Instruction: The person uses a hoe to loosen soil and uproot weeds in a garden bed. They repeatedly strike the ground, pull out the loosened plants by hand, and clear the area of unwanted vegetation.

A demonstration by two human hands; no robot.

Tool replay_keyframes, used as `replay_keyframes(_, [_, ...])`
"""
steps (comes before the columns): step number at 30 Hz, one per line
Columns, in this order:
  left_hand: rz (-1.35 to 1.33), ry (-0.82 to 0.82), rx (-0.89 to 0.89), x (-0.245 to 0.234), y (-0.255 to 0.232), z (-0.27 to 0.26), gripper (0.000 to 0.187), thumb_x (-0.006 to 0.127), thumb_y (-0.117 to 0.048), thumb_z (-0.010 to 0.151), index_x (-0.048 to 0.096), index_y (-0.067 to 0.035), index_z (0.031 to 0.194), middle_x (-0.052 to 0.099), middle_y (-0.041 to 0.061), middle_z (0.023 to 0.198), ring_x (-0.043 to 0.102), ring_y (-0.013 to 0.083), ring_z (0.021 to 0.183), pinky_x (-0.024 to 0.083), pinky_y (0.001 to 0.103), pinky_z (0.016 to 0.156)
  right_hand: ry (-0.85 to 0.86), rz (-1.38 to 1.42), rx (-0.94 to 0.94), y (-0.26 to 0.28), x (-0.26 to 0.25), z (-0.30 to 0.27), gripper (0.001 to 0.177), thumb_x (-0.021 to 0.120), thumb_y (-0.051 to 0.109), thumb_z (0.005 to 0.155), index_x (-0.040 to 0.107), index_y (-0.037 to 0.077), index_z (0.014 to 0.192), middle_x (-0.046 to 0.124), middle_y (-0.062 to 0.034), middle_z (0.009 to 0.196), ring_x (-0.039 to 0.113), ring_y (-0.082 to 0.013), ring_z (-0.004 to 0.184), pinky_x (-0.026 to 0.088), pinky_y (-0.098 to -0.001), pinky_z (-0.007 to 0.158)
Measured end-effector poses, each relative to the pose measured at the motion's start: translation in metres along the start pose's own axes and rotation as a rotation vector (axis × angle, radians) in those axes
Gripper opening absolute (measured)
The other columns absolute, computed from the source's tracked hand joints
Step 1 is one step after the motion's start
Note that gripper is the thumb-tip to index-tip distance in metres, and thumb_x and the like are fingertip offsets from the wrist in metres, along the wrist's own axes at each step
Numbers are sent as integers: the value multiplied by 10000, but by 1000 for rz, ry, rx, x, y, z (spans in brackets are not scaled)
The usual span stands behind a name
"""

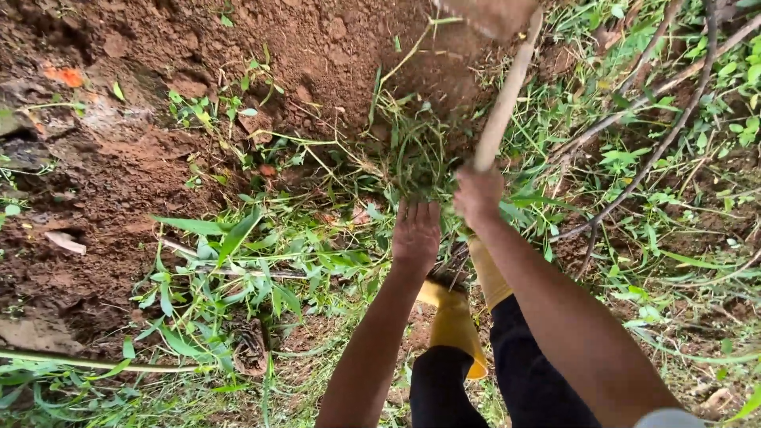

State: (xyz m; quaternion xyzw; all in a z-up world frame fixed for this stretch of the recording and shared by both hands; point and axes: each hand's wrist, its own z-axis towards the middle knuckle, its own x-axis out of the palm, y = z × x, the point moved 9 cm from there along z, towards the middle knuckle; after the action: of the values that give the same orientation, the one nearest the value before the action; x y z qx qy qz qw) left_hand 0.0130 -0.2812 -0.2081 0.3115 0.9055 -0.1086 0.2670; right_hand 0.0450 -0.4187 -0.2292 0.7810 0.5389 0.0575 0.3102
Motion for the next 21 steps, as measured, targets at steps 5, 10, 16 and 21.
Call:
replay_keyframes(5, [-95,-26,5,8,-3,-13,437,283,-306,1073,368,-165,1477,473,94,1447,387,223,1422,106,440,1280,100,-281,-32,-66,-5,-29,271,552,143,989,502,-28,1193,589,-109,743,568,-137,478,491,-291,391])
replay_keyframes(10, [-138,-104,2,18,-9,-44,337,282,-278,1065,470,-169,1323,590,19,1122,569,168,1191,204,440,1266,163,-204,184,-171,-45,-88,174,588,153,974,568,14,1076,557,-61,640,518,-140,404,496,-286,360])
replay_keyframes(16, [-318,-662,54,9,-3,-74,357,282,-236,1019,576,-46,1093,573,100,861,668,240,924,306,500,1224,12,-78,129,-107,-25,-75,336,573,381,1042,538,51,1090,522,-20,618,476,-99,413,451,-297,378])
replay_keyframes(21, [-229,-309,5,13,-5,-88,275,433,-161,998,546,-115,1245,658,43,1021,668,191,1043,328,473,1215,-34,76,18,-49,32,-21,196,577,228,967,556,106,1119,583,23,657,570,-110,433,530,-261,358])
